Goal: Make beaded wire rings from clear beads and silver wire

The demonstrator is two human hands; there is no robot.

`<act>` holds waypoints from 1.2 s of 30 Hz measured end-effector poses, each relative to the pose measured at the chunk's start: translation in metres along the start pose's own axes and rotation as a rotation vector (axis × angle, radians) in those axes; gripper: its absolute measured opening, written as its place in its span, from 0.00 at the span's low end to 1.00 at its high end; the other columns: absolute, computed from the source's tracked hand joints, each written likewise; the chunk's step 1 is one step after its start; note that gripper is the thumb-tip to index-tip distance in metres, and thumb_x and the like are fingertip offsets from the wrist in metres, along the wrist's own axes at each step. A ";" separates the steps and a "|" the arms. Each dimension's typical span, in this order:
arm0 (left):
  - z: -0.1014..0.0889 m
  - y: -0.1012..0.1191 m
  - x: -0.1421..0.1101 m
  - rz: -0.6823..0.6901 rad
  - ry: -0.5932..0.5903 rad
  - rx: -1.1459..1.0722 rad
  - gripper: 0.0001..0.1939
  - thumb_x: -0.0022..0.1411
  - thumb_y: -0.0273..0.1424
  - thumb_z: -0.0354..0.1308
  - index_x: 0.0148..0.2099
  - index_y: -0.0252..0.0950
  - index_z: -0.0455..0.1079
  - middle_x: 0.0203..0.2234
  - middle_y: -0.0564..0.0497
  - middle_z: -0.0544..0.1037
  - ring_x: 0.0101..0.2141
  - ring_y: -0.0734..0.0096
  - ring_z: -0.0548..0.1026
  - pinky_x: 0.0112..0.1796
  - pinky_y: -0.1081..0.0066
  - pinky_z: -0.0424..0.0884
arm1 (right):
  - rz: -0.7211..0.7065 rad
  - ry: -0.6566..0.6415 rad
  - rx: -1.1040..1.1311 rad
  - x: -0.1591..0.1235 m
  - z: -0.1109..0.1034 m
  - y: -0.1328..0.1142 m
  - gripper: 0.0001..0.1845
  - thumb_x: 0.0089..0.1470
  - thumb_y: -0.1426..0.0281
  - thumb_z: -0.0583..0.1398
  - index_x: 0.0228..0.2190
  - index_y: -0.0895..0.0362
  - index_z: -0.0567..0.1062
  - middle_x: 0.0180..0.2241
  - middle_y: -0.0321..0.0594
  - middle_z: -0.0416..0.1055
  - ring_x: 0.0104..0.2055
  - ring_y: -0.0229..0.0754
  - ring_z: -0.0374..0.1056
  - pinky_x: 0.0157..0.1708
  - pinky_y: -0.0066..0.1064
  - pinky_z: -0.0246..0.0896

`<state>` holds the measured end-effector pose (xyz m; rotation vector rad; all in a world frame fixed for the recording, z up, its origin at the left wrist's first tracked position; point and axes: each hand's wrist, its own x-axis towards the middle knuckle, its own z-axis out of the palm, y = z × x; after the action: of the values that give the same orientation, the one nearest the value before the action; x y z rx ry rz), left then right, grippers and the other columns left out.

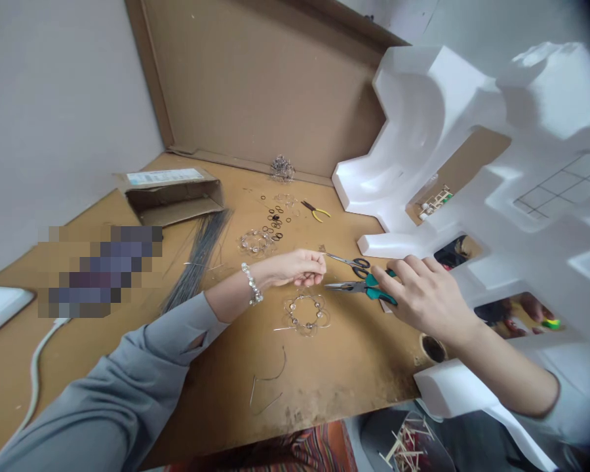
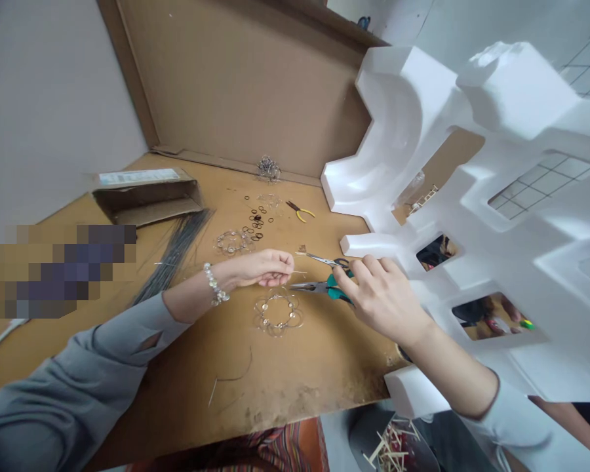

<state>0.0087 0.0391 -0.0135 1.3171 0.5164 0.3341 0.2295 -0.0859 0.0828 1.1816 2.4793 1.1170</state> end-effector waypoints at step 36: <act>0.020 0.005 -0.011 0.394 0.166 0.552 0.05 0.60 0.30 0.50 0.32 0.35 0.62 0.20 0.57 0.62 0.21 0.81 0.58 0.23 0.77 0.56 | 0.333 -0.479 0.472 0.011 0.004 -0.007 0.11 0.45 0.68 0.57 0.34 0.53 0.74 0.23 0.39 0.70 0.23 0.39 0.61 0.22 0.30 0.44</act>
<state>0.0108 0.0178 -0.0035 1.9454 0.5046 0.6621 0.2201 -0.0788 0.0771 1.7863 2.2628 0.2297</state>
